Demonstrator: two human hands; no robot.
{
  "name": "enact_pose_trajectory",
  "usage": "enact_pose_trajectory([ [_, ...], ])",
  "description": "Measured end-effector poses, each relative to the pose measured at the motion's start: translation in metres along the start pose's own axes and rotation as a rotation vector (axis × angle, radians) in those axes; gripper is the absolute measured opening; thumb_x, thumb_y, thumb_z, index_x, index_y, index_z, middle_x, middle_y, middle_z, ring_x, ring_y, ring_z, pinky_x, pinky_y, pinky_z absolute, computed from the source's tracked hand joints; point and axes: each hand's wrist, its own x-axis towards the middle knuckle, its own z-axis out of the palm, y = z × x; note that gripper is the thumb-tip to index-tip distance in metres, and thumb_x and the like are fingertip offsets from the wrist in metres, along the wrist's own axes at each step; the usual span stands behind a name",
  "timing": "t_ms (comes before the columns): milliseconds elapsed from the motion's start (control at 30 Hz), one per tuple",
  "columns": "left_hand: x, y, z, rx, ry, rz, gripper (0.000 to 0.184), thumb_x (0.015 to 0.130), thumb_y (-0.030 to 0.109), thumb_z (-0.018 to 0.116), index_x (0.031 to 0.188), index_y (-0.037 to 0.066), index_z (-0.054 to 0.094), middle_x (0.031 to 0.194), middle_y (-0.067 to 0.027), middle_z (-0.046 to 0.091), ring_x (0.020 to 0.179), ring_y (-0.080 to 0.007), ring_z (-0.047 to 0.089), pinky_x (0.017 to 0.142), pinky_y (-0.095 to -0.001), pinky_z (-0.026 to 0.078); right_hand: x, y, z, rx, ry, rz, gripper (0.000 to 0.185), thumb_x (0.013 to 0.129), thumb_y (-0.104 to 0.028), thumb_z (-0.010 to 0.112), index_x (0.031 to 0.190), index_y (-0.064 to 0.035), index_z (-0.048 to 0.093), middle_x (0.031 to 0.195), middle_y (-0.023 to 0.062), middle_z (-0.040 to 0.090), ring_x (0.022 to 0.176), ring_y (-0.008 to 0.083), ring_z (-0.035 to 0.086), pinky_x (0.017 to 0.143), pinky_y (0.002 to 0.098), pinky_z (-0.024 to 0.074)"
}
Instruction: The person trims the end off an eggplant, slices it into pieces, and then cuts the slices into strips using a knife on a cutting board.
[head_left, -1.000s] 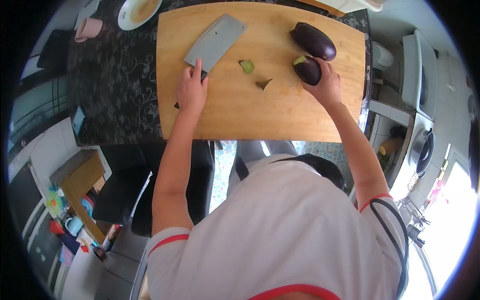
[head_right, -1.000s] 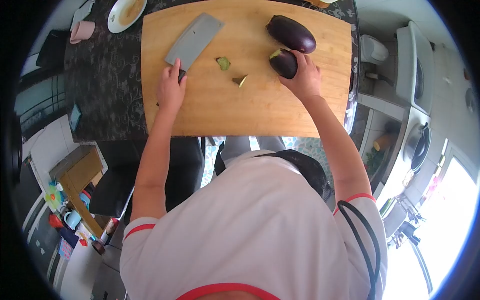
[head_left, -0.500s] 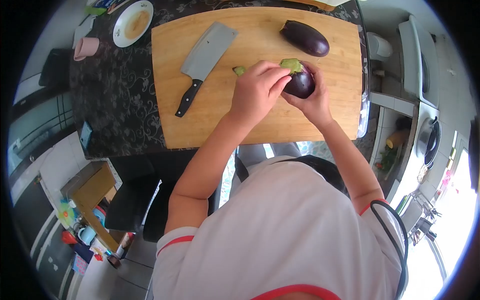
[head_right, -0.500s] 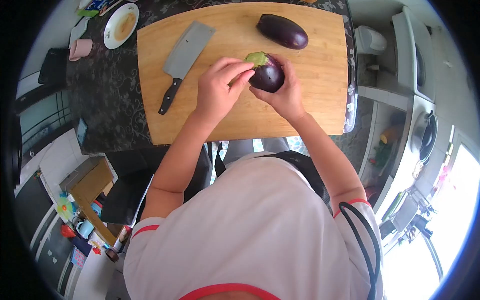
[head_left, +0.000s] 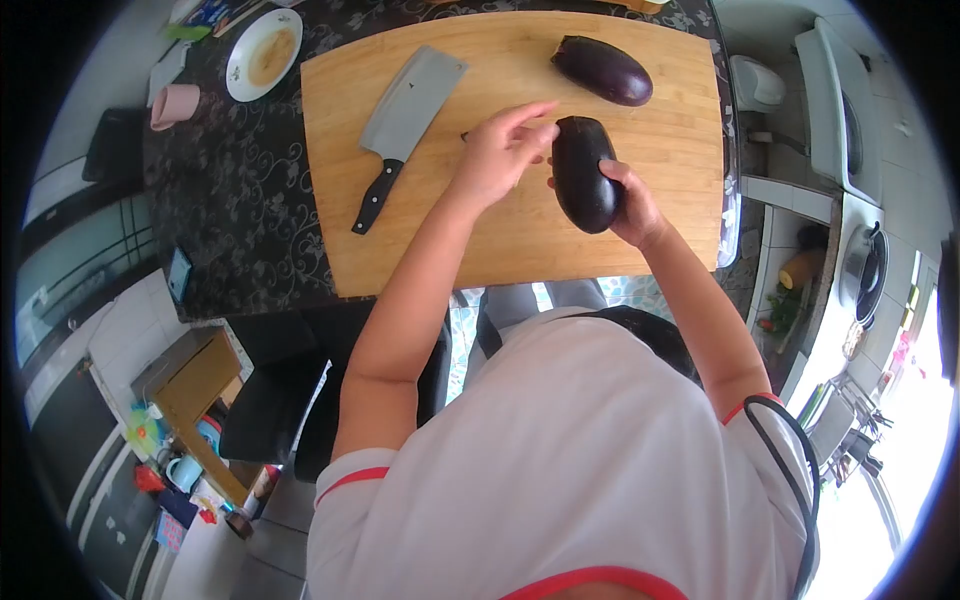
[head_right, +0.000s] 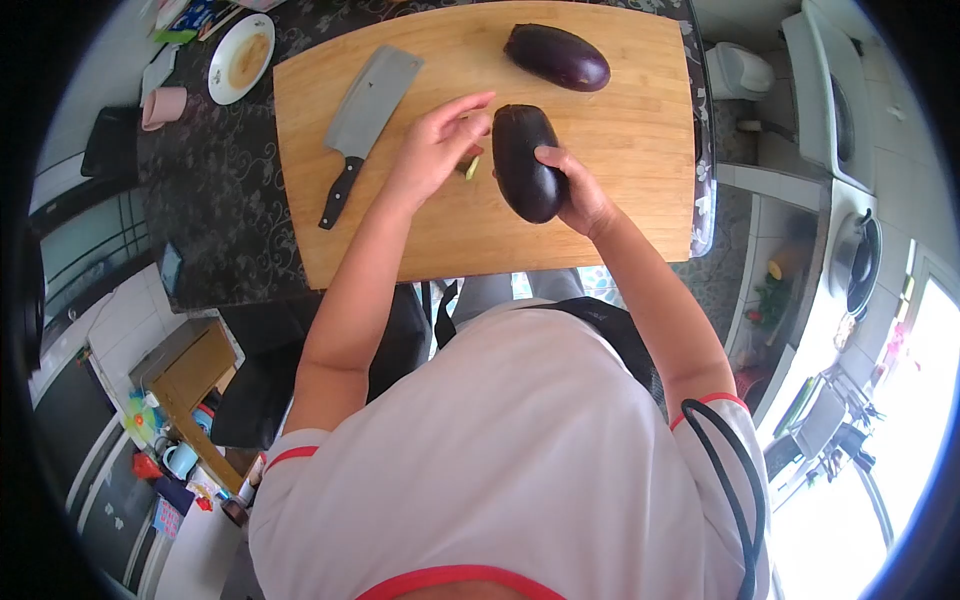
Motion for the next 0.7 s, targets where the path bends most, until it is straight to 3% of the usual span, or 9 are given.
enact_pose_trajectory([
  [67,0.004,0.002,0.002,0.034,-0.088,0.063,0.021,0.086,0.013,0.065,0.104,0.001,0.066,0.086,-0.009,0.067,0.072,-0.0137,0.061,0.066,-0.0256,0.05,0.005,0.005,-0.011,0.0,0.037,0.071,0.066,0.083,-0.037,0.056,0.134,0.0007,0.039,0.12,0.018,0.058,0.107,0.027,0.059,0.093,0.0327,0.0468],
  [167,0.008,-0.006,-0.007,0.021,-0.039,-0.018,0.018,0.089,0.014,0.064,0.1,0.001,0.066,0.085,-0.0016,0.066,0.074,-0.0089,0.059,0.069,-0.0244,0.049,0.007,0.005,-0.012,-0.022,0.031,0.089,0.053,0.082,-0.033,0.06,0.124,-0.0038,0.048,0.108,0.01,0.061,0.092,0.0177,0.061,0.083,0.031,0.0492],
  [200,0.007,-0.003,-0.006,-0.02,-0.022,-0.085,0.012,0.087,0.01,0.064,0.096,0.002,0.066,0.082,-0.0042,0.067,0.07,-0.0134,0.061,0.066,-0.027,0.049,0.008,0.007,-0.017,-0.006,0.01,0.111,0.053,0.082,-0.034,0.06,0.124,-0.0037,0.048,0.107,0.0101,0.061,0.092,0.0178,0.061,0.083,0.0306,0.049],
  [300,0.008,-0.012,-0.007,0.511,0.037,0.169,0.013,0.084,0.006,0.064,0.096,0.005,0.066,0.082,-0.0099,0.067,0.067,-0.0199,0.062,0.063,-0.0296,0.048,0.007,0.008,-0.02,-0.039,-0.011,0.107,0.054,0.081,-0.034,0.062,0.124,-0.0026,0.05,0.106,0.0104,0.061,0.092,0.0185,0.06,0.083,0.0301,0.0483],
  [367,0.006,-0.031,-0.011,0.592,0.085,0.11,0.016,0.083,0.008,0.063,0.098,0.006,0.067,0.085,-0.014,0.066,0.068,-0.0256,0.062,0.063,-0.0332,0.048,-0.004,-0.009,0.003,-0.18,0.029,0.006,0.057,0.078,-0.033,0.066,0.123,-0.001,0.051,0.105,0.0107,0.061,0.094,0.0197,0.06,0.084,0.0304,0.0478],
  [467,0.004,-0.051,-0.024,0.769,0.169,0.118,0.018,0.083,0.012,0.062,0.1,0.006,0.067,0.092,-0.0133,0.066,0.081,-0.0289,0.062,0.072,-0.0364,0.049,0.005,-0.024,0.003,-0.808,0.167,-0.234,0.064,0.073,-0.03,0.073,0.124,0.0014,0.05,0.109,0.0134,0.06,0.097,0.0213,0.058,0.086,0.0314,0.0466],
  [533,-0.003,-0.054,-0.034,0.876,0.254,0.241,0.02,0.083,0.016,0.062,0.101,0.007,0.066,0.099,-0.0132,0.065,0.094,-0.0328,0.059,0.08,-0.0398,0.048,0.011,-0.029,-0.005,-1.228,0.281,-0.423,0.069,0.068,-0.026,0.078,0.127,-0.0073,0.049,0.117,0.0136,0.056,0.103,0.0287,0.057,0.089,0.0348,0.045],
  [667,-0.024,-0.051,-0.041,0.936,0.225,0.108,0.052,0.075,0.031,0.071,0.121,0.011,0.056,0.122,-0.0198,0.052,0.112,-0.0358,0.049,0.092,-0.0434,0.042,0.025,-0.021,-0.026,-1.855,0.378,-0.606,0.076,0.063,-0.03,0.081,0.13,-0.0166,0.048,0.125,0.0104,0.051,0.117,0.0322,0.047,0.1,0.0419,0.0348],
  [700,-0.03,-0.051,-0.034,0.972,0.228,0.079,0.061,0.073,0.034,0.074,0.126,0.011,0.052,0.125,-0.0219,0.048,0.114,-0.0367,0.047,0.093,-0.0443,0.041,0.026,-0.02,-0.025,-1.867,0.395,-0.646,0.078,0.061,-0.031,0.081,0.13,-0.0169,0.048,0.127,0.0096,0.05,0.12,0.0314,0.045,0.101,0.0432,0.0324],
])
